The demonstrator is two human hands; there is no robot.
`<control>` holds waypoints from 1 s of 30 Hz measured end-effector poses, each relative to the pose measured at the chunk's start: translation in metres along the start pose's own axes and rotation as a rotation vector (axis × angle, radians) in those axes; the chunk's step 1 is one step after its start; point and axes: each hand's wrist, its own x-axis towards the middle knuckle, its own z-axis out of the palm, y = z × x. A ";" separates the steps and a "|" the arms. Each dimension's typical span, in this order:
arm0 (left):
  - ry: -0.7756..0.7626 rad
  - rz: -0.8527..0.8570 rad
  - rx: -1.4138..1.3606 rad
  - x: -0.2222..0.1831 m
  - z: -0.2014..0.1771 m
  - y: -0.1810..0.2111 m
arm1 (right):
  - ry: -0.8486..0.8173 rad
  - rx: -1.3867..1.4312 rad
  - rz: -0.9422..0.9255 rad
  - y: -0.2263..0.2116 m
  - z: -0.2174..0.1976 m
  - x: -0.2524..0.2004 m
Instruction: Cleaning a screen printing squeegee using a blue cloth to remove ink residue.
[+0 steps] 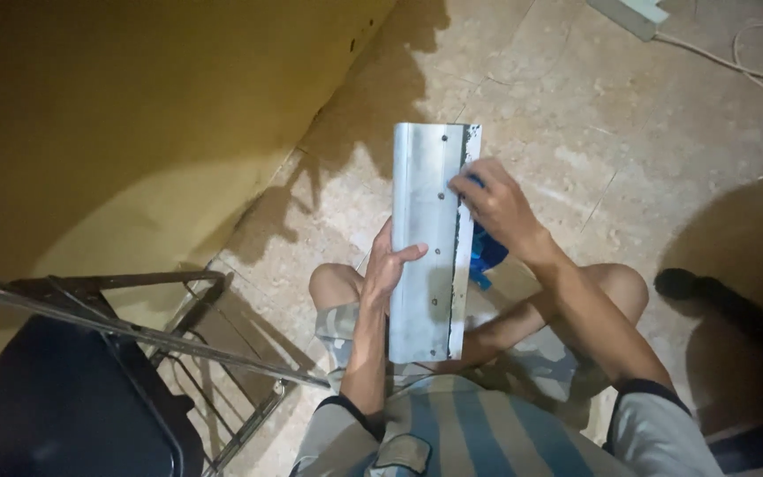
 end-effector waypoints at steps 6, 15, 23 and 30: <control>0.004 -0.018 -0.020 -0.006 0.003 0.008 | -0.003 0.028 -0.052 -0.009 -0.009 0.003; 0.003 -0.024 -0.011 -0.009 0.006 0.021 | 0.037 0.033 -0.063 0.016 0.004 -0.004; 0.016 -0.019 -0.003 -0.005 0.006 0.010 | 0.008 0.087 -0.066 0.006 -0.004 -0.001; 0.012 -0.024 0.020 -0.002 0.001 0.001 | 0.032 0.062 -0.100 0.017 0.010 -0.011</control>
